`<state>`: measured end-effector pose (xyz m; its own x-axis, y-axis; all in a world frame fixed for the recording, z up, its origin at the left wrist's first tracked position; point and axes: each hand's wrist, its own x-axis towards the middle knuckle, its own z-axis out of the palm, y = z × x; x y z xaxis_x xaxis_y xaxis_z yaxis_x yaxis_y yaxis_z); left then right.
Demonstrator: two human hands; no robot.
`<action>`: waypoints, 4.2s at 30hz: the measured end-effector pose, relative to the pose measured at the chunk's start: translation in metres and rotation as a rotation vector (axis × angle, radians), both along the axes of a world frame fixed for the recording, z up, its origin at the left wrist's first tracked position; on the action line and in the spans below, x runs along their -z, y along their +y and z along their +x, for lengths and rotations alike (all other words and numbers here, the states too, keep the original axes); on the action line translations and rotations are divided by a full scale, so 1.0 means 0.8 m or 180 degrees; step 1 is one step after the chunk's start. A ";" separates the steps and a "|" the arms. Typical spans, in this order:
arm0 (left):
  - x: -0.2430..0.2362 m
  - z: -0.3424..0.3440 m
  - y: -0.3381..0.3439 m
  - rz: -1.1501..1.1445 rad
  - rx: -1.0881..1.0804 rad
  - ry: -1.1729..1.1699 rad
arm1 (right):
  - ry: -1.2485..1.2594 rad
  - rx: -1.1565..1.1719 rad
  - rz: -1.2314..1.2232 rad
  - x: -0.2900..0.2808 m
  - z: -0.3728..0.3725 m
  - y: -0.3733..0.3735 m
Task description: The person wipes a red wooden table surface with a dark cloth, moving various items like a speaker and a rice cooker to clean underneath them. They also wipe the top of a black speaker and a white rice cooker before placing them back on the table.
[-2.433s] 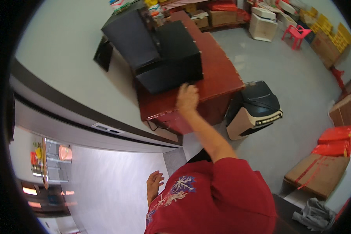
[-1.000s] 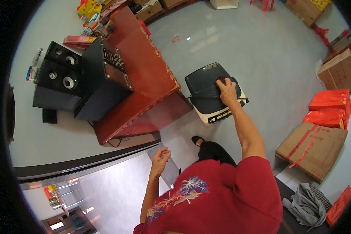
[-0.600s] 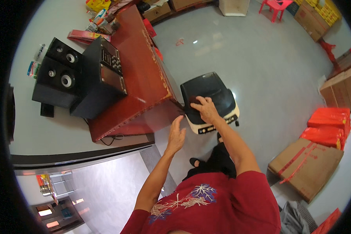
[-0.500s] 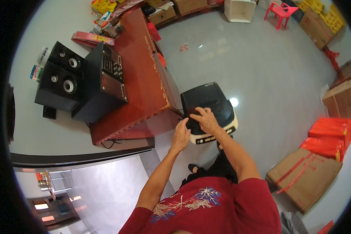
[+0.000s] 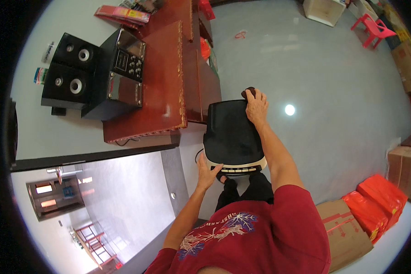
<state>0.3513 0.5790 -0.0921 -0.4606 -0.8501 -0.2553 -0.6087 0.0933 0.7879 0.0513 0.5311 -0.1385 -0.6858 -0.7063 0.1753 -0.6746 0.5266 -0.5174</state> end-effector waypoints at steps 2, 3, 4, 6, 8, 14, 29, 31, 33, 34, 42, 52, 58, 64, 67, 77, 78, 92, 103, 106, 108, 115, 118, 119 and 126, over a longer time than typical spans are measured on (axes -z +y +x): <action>0.018 -0.007 0.006 0.0951 -0.0455 0.0454 | 0.0083 -0.0534 -0.0354 -0.002 0.013 -0.002; 0.011 -0.016 0.006 0.0849 -0.0470 0.0226 | 0.0122 -0.0793 -0.0528 -0.006 0.021 0.000; 0.004 -0.025 0.005 0.0751 -0.0474 -0.0004 | 0.0081 -0.1170 -0.0767 -0.010 0.032 0.003; -0.007 -0.035 0.011 0.0686 -0.0593 -0.0295 | -0.0016 -0.2205 -0.1208 -0.031 0.062 0.023; -0.010 -0.043 0.011 0.0723 -0.0797 -0.0400 | -0.0407 -0.3003 -0.0649 -0.039 0.107 0.053; 0.010 -0.035 0.009 0.0684 -0.0541 -0.0398 | -0.0059 -0.3303 -0.0242 -0.048 0.131 0.033; -0.001 -0.040 -0.003 0.1111 -0.0802 -0.0304 | 0.0842 -0.0992 -0.0046 -0.020 0.021 0.038; 0.023 -0.031 -0.001 0.0859 -0.0701 -0.0446 | 0.0777 -0.0896 0.0022 -0.034 0.031 0.086; 0.008 -0.038 -0.006 0.0980 -0.0622 -0.0463 | 0.0610 -0.0854 0.0166 -0.050 0.058 0.137; 0.004 -0.041 -0.009 0.1041 -0.0590 -0.0477 | 0.0520 -0.0840 0.0235 -0.056 0.071 0.157; -0.018 -0.016 -0.041 0.3146 -0.0791 0.1096 | 0.0258 -0.1758 -0.0508 -0.070 0.195 0.106; -0.022 0.028 -0.055 0.3180 -0.0698 0.1205 | 0.0080 -0.2497 -0.0171 -0.075 0.165 0.138; 0.061 0.120 -0.019 0.3482 -0.1529 0.1107 | 0.0004 -0.1037 0.0010 -0.056 0.084 0.217; 0.112 0.206 0.065 0.3650 -0.1957 0.0987 | 0.0212 -0.1244 -0.0133 -0.066 0.163 0.205; 0.114 0.222 0.104 0.3873 -0.2207 0.0962 | 0.0026 -0.2164 -0.0211 -0.077 0.206 0.157; 0.119 0.258 0.144 0.3711 -0.2367 0.1208 | 0.0680 -0.2224 -0.0189 -0.040 0.208 -0.015; 0.121 0.263 0.143 0.3677 -0.2440 0.1254 | 0.0651 -0.2315 -0.0212 -0.047 0.218 -0.007; 0.152 0.289 0.149 0.3271 -0.2931 0.1447 | 0.0395 -0.2714 0.0490 -0.080 0.153 0.120; 0.162 0.243 0.208 0.3392 -0.3160 0.1184 | 0.0705 -0.2404 0.0157 -0.063 0.183 0.150; 0.150 0.225 0.217 0.3289 -0.3086 0.1092 | 0.0837 -0.2742 0.0313 -0.069 0.144 0.129; 0.148 0.209 0.221 0.3192 -0.3105 0.1036 | 0.0966 -0.2403 0.0171 -0.057 0.123 0.115; 0.236 0.171 0.236 0.2095 -0.2293 0.0028 | 0.0970 -0.2007 0.0107 -0.032 0.115 0.109; 0.252 0.156 0.231 0.1464 -0.1639 -0.0736 | 0.0917 -0.2009 0.0048 -0.033 0.113 0.110; 0.254 0.150 0.222 0.1285 -0.1455 -0.0981 | 0.0894 -0.1991 0.0017 -0.029 0.112 0.110; 0.266 0.130 0.209 0.1247 -0.1119 -0.1505 | 0.0791 -0.2042 -0.0069 -0.029 0.108 0.111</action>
<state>0.4554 0.7460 -0.3046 0.0601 -0.7327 -0.6778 -0.8359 -0.4081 0.3671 0.1376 0.6198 -0.1152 -0.0709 -0.9538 0.2919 -0.9494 -0.0252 -0.3129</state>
